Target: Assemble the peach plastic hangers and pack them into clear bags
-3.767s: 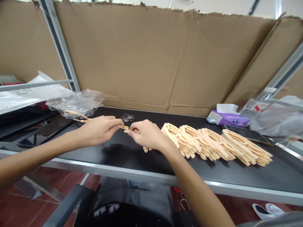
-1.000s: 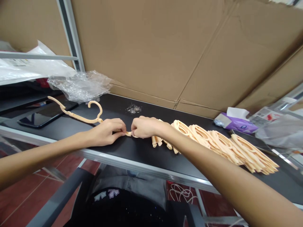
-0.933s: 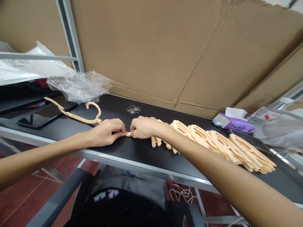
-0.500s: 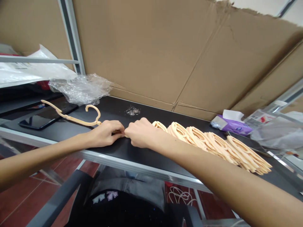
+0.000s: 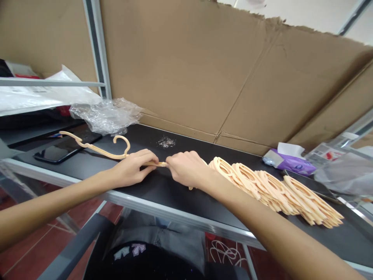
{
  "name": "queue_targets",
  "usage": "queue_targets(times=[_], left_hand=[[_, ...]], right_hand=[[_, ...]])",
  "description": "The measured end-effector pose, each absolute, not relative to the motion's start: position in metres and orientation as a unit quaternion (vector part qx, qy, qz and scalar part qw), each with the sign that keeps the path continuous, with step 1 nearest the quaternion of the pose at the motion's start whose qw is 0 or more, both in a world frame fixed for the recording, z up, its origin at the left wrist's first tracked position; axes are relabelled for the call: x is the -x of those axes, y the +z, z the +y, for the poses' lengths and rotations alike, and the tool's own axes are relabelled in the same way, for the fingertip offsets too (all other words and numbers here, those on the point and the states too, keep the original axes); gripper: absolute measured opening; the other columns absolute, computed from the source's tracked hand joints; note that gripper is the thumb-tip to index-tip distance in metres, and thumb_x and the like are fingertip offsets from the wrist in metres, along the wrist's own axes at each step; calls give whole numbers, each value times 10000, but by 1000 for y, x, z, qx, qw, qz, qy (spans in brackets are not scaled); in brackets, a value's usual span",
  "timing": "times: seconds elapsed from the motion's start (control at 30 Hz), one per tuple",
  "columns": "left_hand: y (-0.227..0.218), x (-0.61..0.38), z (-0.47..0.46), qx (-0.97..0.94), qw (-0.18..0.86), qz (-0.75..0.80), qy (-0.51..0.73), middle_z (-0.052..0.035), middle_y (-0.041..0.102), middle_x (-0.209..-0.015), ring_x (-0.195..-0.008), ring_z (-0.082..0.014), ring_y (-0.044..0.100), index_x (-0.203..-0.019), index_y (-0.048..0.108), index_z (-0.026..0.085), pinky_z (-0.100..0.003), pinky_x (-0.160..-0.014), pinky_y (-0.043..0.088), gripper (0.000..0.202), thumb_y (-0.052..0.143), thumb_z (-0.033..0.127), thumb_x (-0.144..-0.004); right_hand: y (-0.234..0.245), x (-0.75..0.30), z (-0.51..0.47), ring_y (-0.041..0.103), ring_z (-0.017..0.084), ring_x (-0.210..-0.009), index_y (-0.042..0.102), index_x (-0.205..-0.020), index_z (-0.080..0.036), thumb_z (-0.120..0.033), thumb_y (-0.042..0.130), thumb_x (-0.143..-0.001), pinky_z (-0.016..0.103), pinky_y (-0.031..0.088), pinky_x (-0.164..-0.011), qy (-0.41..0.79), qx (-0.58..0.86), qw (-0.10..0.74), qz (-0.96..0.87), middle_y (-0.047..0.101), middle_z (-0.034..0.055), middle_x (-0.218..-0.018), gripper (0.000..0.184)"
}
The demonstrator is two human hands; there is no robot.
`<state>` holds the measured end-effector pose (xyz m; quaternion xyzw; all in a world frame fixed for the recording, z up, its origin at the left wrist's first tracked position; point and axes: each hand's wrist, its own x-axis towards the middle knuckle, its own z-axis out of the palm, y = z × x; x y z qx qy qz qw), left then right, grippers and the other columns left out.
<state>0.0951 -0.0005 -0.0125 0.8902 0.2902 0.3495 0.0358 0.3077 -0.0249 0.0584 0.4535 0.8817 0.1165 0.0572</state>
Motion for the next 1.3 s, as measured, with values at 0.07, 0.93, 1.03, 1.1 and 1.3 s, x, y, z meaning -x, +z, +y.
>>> queue_targets(times=[0.07, 0.93, 1.03, 1.1, 1.3], left_hand=[[-11, -95, -2, -890, 27, 290, 350, -55, 683, -987, -971, -207, 647, -1007, 619, 182, -335, -875, 513, 120, 548, 126, -928], [-3, -28, -10, -856, -37, 467, 219, -41, 752, -948, -865, -227, 693, -1111, 728, 246, -307, -738, 483, 332, 518, 444, -946], [-2, -25, -10, -853, -17, 463, 238, -54, 744, -966, -905, -234, 677, -1059, 750, 238, -321, -799, 493, 343, 522, 468, -947], [-3, -23, -10, -856, -5, 454, 249, -61, 736, -952, -908, -234, 671, -1056, 756, 224, -330, -832, 498, 353, 540, 477, -939], [-5, -15, -10, -863, 15, 435, 257, -84, 733, -1026, -974, -252, 671, -1098, 751, 190, -355, -910, 504, 411, 598, 522, -910]], right_hand=[[60, -314, -24, 700, 209, -847, 708, -954, -201, -297, 398, -1030, 285, 276, -621, 106, -467, 36, 877, 768, 72, -956, 333], [54, -333, -70, 626, 177, -739, 742, -884, -228, -418, 649, -855, 279, 353, -612, -121, -565, -58, 814, 735, 33, -836, 213], [53, -328, -75, 622, 187, -785, 753, -924, -225, -371, 621, -887, 291, 357, -649, -92, -536, -39, 838, 727, 47, -879, 200], [53, -324, -78, 611, 194, -829, 766, -950, -216, -324, 583, -924, 306, 375, -696, -74, -511, -34, 856, 713, 62, -912, 214], [50, -316, -81, 505, 271, -1154, 800, -897, -235, -210, 571, -953, 452, 332, -968, 33, -400, -78, 913, 629, 114, -1188, 237]])
